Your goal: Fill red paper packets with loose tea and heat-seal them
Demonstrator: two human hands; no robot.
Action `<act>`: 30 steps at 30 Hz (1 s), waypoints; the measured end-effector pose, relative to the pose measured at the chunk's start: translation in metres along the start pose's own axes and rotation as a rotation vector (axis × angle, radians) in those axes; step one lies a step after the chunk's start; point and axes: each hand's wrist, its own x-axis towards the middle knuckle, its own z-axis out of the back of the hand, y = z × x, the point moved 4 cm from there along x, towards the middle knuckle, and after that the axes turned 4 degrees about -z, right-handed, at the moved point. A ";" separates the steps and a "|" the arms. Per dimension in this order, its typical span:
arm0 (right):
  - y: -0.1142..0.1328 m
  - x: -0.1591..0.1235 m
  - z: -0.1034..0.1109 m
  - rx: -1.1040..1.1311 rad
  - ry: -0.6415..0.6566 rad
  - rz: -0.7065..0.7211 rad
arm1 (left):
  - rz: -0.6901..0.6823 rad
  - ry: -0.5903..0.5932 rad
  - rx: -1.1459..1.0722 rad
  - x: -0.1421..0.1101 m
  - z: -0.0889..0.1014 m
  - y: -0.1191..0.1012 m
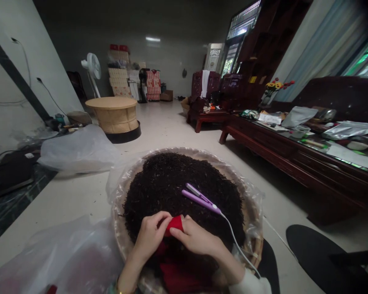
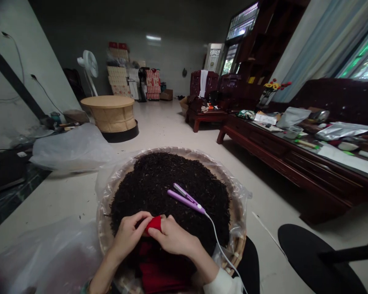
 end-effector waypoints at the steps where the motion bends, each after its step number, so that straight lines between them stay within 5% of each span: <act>1: 0.001 -0.001 0.001 -0.017 0.024 0.005 | 0.029 0.028 -0.019 0.002 0.001 0.001; 6: 0.010 -0.010 0.007 -0.125 0.115 0.050 | 0.134 0.239 -0.157 -0.001 0.005 0.003; 9: 0.017 -0.012 0.012 -0.177 0.147 0.041 | 0.011 0.327 -0.036 -0.008 0.006 0.002; 14: 0.017 -0.005 0.015 -0.142 0.130 -0.050 | -0.383 0.073 0.485 -0.019 -0.006 0.003; 17: 0.016 0.000 0.010 -0.086 0.162 -0.042 | -0.478 -0.129 0.532 -0.027 -0.016 0.011; 26: 0.006 0.015 0.001 0.081 0.157 -0.006 | -0.344 -0.280 0.335 -0.035 -0.018 0.036; 30: -0.001 0.019 0.015 0.376 -0.135 0.042 | -0.207 -0.350 0.294 -0.030 -0.008 0.043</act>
